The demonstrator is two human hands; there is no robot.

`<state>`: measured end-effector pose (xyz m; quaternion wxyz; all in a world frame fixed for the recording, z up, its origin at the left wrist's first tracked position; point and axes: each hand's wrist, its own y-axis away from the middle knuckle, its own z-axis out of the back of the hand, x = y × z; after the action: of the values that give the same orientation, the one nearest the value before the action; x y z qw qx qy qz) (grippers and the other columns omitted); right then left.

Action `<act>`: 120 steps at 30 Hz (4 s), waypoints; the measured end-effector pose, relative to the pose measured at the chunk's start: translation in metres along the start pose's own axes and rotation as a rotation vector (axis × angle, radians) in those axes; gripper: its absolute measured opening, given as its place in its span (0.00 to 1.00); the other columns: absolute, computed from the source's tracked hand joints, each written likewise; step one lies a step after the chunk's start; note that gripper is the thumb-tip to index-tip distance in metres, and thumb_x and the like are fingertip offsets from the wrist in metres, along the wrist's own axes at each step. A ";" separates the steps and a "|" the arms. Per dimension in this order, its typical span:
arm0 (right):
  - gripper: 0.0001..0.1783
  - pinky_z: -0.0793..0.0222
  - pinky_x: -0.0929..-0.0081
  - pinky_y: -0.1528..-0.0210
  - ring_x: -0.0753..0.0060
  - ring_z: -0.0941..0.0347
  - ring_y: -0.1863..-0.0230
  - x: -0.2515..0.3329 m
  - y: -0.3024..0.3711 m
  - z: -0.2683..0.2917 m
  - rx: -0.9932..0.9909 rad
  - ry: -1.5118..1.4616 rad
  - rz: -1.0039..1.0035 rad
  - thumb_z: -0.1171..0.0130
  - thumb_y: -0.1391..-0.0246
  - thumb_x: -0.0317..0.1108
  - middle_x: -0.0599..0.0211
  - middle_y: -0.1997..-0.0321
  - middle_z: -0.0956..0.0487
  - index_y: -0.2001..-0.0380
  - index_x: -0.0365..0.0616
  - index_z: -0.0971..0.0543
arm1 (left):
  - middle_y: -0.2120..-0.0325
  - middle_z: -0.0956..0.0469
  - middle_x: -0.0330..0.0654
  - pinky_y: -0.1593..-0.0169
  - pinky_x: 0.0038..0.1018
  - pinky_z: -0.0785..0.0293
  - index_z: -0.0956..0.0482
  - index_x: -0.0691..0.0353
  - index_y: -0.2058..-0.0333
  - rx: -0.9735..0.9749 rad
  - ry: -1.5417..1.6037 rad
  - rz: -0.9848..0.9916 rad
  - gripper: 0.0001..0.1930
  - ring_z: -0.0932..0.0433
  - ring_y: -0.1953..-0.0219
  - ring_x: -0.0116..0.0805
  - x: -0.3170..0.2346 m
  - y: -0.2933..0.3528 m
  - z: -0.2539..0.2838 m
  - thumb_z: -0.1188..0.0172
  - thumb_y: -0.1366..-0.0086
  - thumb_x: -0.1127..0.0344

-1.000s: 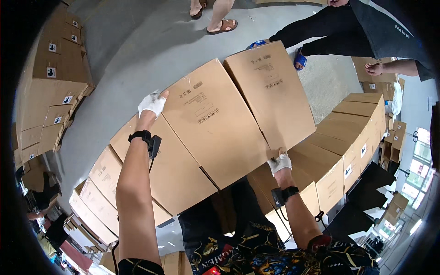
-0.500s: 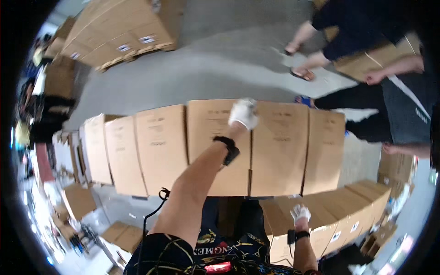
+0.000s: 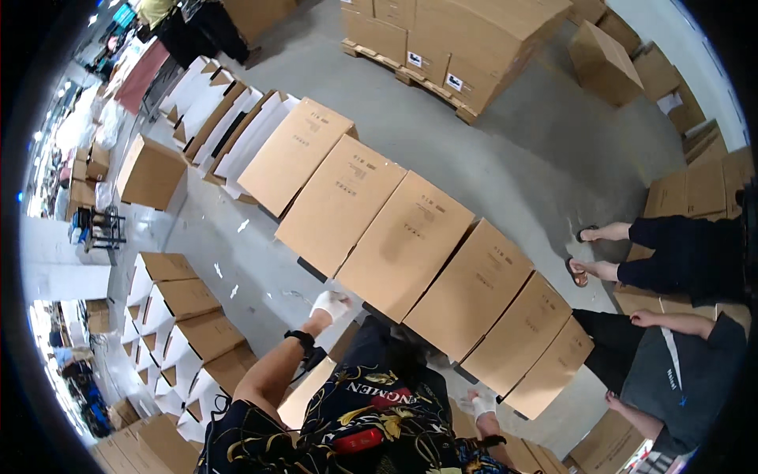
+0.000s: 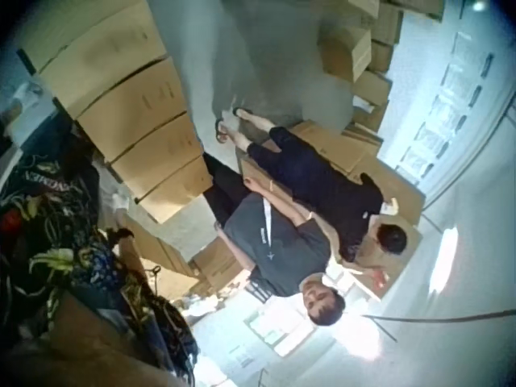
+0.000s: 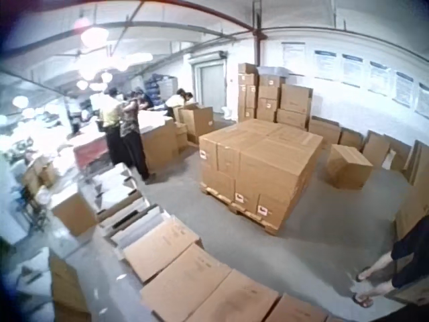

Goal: The person picks up cardboard boxes from a pile on the floor and stacks them onto a growing pile. They handle the boxes one at a time, lifting them and placing them carefully to build a stable stack. The person wears white gloves and a patterned shirt while performing the task in a warehouse environment.

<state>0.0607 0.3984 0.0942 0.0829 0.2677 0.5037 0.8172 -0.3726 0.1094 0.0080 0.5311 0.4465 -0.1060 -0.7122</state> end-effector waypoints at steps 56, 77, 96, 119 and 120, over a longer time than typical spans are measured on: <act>0.38 0.34 0.64 0.45 0.54 0.31 0.45 0.709 -0.226 -0.645 0.068 0.886 0.915 0.29 0.63 0.43 0.51 0.48 0.27 0.47 0.42 0.30 | 0.79 0.24 0.41 0.73 0.29 0.28 0.23 0.57 0.77 -0.321 1.298 0.872 0.06 0.26 0.77 0.34 0.417 0.148 0.118 0.44 0.43 0.65; 0.08 0.31 0.61 0.59 0.47 0.27 0.63 0.479 -0.133 -0.624 -0.267 0.908 1.182 0.45 0.57 0.29 0.53 0.69 0.22 0.71 0.42 0.23 | 0.72 0.26 0.47 0.63 0.42 0.31 0.26 0.59 0.67 -0.469 1.577 0.440 0.29 0.27 0.66 0.39 0.550 0.200 0.086 0.47 0.49 0.35; 0.04 0.30 0.69 0.75 0.63 0.27 0.76 0.476 0.132 -0.985 0.685 0.836 0.574 0.45 0.52 0.23 0.60 0.74 0.24 0.71 0.34 0.24 | 0.82 0.29 0.47 0.82 0.27 0.33 0.28 0.58 0.73 -0.968 2.080 0.705 0.08 0.30 0.83 0.39 0.753 0.268 0.337 0.52 0.40 0.62; 0.10 0.27 0.71 0.71 0.64 0.24 0.74 0.751 0.176 -1.320 0.644 0.282 0.359 0.43 0.51 0.25 0.58 0.73 0.22 0.63 0.36 0.26 | 0.75 0.21 0.42 0.72 0.29 0.27 0.24 0.61 0.63 -0.732 1.160 0.710 0.13 0.22 0.76 0.33 0.982 0.016 0.915 0.48 0.35 0.57; 0.11 0.26 0.71 0.70 0.65 0.24 0.73 0.755 0.186 -1.332 0.694 0.186 0.300 0.44 0.50 0.26 0.58 0.71 0.22 0.61 0.36 0.26 | 0.74 0.21 0.41 0.72 0.29 0.26 0.24 0.59 0.62 -0.688 1.041 0.706 0.11 0.23 0.76 0.31 1.027 0.004 0.935 0.46 0.36 0.59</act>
<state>-1.2446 -0.4224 0.0581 -0.1791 0.2755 0.7108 0.6219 -1.1079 -1.0684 0.0137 0.8221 0.4748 0.2536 -0.1854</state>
